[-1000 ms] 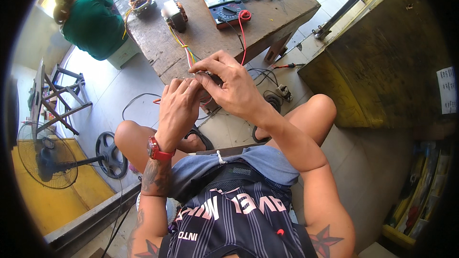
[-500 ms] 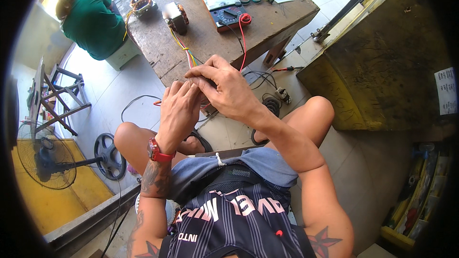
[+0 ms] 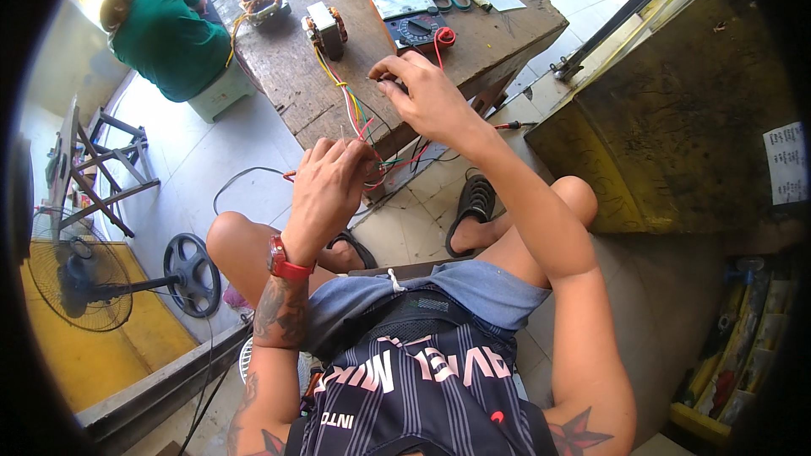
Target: The person sits at a workbench and uses scissors to trim wires on small electrical components. They then connect the wires to a multimeter for testing. Finally, they move to a different area and dip the components into a container of liquid.
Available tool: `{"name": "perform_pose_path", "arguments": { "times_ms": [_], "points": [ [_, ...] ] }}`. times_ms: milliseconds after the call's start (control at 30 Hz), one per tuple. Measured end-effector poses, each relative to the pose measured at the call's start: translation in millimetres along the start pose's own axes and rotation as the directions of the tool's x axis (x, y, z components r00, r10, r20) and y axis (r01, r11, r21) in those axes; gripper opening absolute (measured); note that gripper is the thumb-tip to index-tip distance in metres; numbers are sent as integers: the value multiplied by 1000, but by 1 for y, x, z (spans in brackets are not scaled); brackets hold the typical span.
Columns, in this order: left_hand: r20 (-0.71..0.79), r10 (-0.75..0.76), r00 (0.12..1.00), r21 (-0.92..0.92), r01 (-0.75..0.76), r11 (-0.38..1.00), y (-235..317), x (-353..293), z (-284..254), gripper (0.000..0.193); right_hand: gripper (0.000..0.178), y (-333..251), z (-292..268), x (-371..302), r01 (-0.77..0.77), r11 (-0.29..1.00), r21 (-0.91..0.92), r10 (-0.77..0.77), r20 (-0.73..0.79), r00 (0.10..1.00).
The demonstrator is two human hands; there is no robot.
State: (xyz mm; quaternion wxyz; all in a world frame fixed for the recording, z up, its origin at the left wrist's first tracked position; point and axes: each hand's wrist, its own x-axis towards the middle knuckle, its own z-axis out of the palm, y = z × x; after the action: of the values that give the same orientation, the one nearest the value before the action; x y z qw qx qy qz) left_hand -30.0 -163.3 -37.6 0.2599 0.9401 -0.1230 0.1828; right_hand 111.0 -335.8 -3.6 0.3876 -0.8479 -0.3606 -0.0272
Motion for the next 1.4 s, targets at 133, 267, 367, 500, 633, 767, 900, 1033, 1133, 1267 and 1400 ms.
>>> {"name": "perform_pose_path", "arguments": {
  "times_ms": [133, 267, 367, 500, 633, 767, 900, 1033, 1133, 1267, 1400],
  "points": [
    [20, -17, 1000, -80, 19, 997, -5, -5, -6, 10, 18, -1, 4, 1, 147, 989, 32, -147, -26, 989],
    [20, -9, 1000, -108, 11, 994, -7, -10, -7, 10, 17, -14, 6, -25, 109, 984, -138, -102, 52, 993],
    [24, 5, 1000, -97, -3, 995, -7, -10, -6, 10, 15, -17, 12, -30, 45, 973, -227, -41, 23, 999],
    [37, 3, 999, -95, 0, 996, -7, -9, -7, 11, 16, -13, 19, -25, 57, 970, -237, -54, 20, 998],
    [34, 5, 999, -87, -2, 996, -6, -9, -7, 11, 16, -9, 20, -23, 64, 969, -237, -58, 33, 998],
    [25, 1, 1000, -89, 1, 996, -5, -8, -7, 11, 15, -8, 21, -23, 78, 965, -249, -66, 54, 996],
    [44, -2, 999, -62, 4, 998, -5, -8, -7, 11, 16, -7, 22, -21, 100, 959, -265, -89, 53, 995],
    [60, 4, 998, -60, 0, 998, -5, -8, -7, 13, 15, -5, 23, -20, 126, 954, -271, -114, 60, 992],
    [53, -2, 999, -68, 5, 998, -6, -8, -7, 12, 15, -5, 23, -20, 133, 953, -272, -121, 60, 991],
    [50, 22, 999, -70, -19, 997, -7, -8, -7, 12, 15, -5, 24, -24, 72, 986, -150, -74, -4, 997],
    [53, 18, 998, -63, -15, 998, -7, -9, -7, 12, 15, -6, 23, -29, 69, 992, -103, -70, -4, 998]
  ]
}}
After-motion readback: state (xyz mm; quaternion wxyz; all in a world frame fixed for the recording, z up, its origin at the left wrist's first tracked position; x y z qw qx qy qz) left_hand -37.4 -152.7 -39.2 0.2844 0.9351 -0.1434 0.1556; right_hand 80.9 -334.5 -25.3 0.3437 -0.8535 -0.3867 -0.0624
